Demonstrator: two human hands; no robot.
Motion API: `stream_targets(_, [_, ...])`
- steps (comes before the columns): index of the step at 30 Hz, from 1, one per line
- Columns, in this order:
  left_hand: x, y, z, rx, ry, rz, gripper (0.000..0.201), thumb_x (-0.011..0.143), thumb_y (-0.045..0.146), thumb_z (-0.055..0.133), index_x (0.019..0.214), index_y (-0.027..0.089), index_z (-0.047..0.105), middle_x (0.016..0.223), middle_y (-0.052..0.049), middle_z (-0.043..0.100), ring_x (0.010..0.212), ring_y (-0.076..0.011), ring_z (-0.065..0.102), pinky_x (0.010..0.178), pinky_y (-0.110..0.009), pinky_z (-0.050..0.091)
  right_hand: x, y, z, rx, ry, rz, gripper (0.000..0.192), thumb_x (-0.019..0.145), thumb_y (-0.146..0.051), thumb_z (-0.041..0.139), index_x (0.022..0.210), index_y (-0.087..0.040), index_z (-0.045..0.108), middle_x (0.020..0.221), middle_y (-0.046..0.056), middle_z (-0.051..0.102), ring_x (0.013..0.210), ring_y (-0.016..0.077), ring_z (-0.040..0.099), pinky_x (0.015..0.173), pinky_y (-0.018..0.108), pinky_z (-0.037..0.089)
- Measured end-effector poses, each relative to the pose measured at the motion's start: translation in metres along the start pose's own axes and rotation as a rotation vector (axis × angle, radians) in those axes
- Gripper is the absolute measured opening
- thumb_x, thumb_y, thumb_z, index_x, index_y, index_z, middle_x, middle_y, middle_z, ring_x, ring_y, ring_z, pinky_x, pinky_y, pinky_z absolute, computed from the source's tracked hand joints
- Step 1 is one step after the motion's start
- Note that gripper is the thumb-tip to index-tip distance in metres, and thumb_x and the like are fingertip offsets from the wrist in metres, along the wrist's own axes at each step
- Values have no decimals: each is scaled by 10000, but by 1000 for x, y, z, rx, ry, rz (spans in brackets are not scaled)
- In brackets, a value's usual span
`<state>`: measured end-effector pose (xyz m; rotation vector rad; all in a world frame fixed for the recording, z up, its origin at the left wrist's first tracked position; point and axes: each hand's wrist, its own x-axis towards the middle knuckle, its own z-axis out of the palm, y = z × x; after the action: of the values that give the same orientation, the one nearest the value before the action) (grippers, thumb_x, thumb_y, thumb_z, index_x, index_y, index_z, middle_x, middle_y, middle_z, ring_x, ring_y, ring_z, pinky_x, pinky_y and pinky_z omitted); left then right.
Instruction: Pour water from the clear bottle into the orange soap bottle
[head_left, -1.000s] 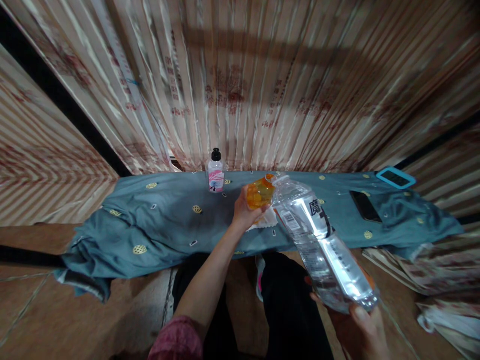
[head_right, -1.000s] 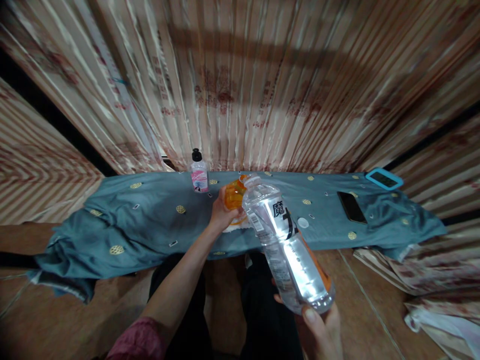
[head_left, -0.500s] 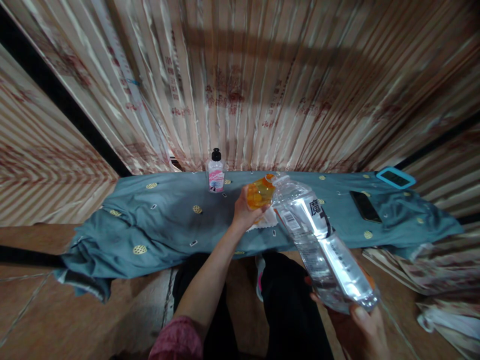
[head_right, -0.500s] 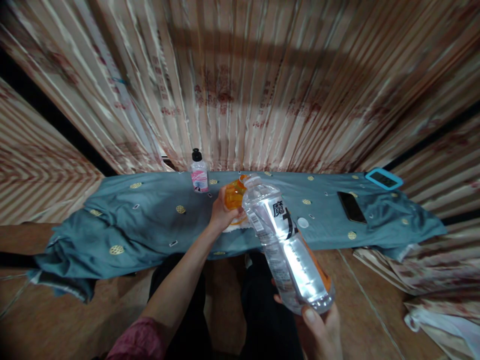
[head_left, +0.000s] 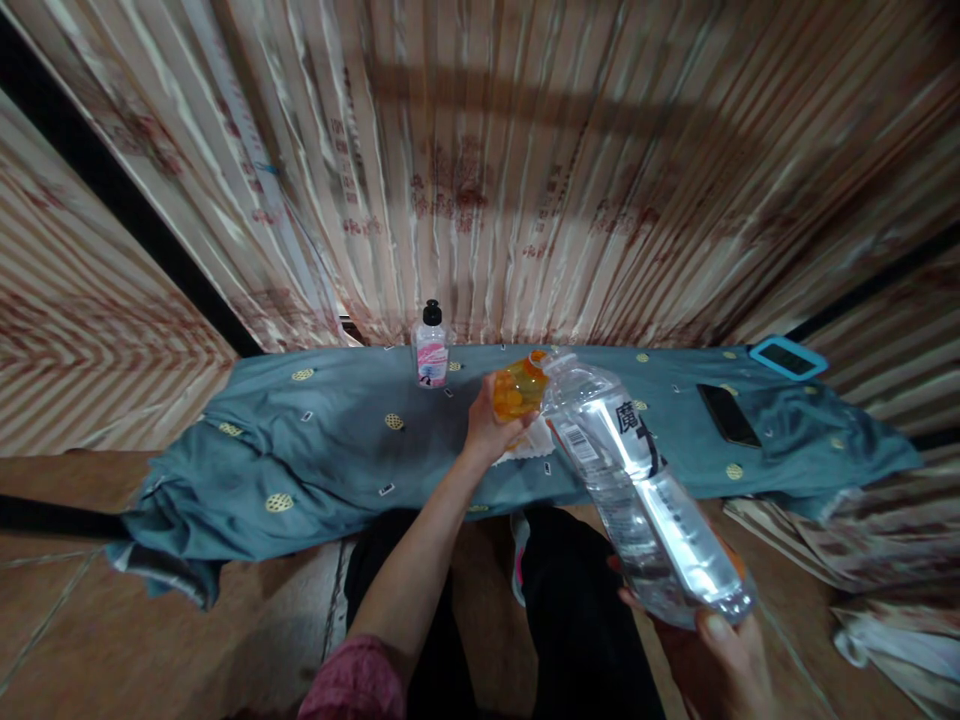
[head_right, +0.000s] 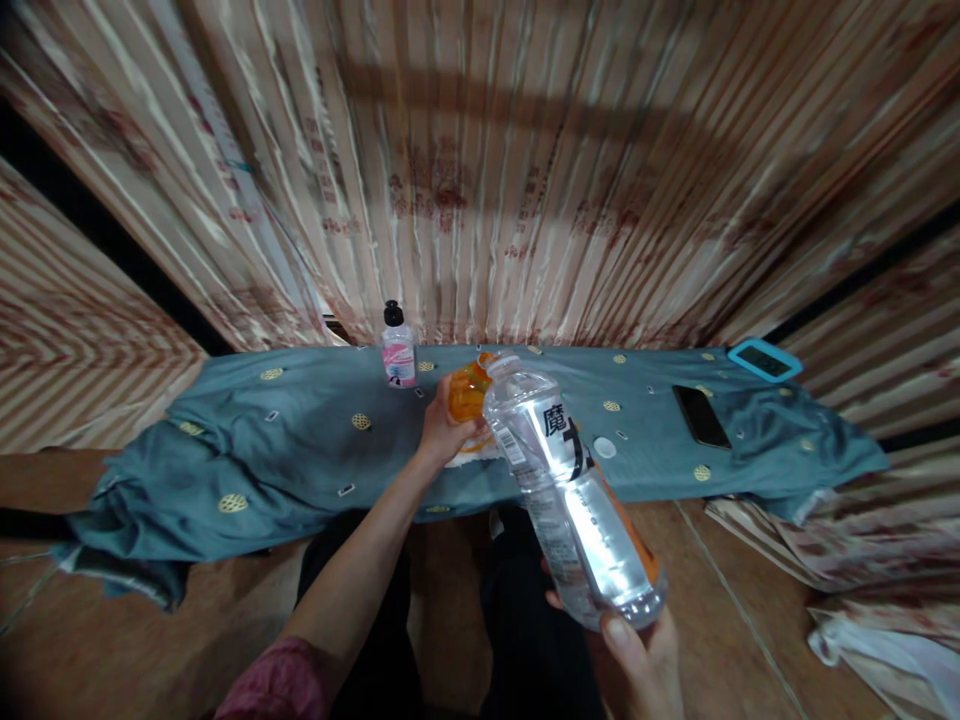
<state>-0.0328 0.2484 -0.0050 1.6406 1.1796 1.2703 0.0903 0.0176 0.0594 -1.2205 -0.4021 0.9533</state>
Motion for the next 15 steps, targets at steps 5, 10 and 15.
stream_targets(5, [0,2,-1,-12,-12,-20,595,608,158,758,1137,221,492,1146,-44,682,1033,-242,672,922,-373,531,0,0,-2,6,4,16,827,606,-478,821,1350,-346,486,981,-12,748,803,238,737,650,258,611])
stream_targets(10, [0,2,-2,-17,-6,-27,630,590,145,762,1152,216,485,1148,-55,682,1032,-246,671,920,-387,530,2,1,-5,25,-19,37,778,643,-456,796,1340,-313,482,939,10,763,827,250,737,669,268,611])
stream_targets(15, [0,2,-2,-38,-8,-46,620,591,137,758,1144,213,488,1132,-56,686,1030,-247,672,917,-391,529,2,0,-3,34,-21,45,554,629,-466,805,1098,-257,599,913,33,770,811,245,739,660,265,609])
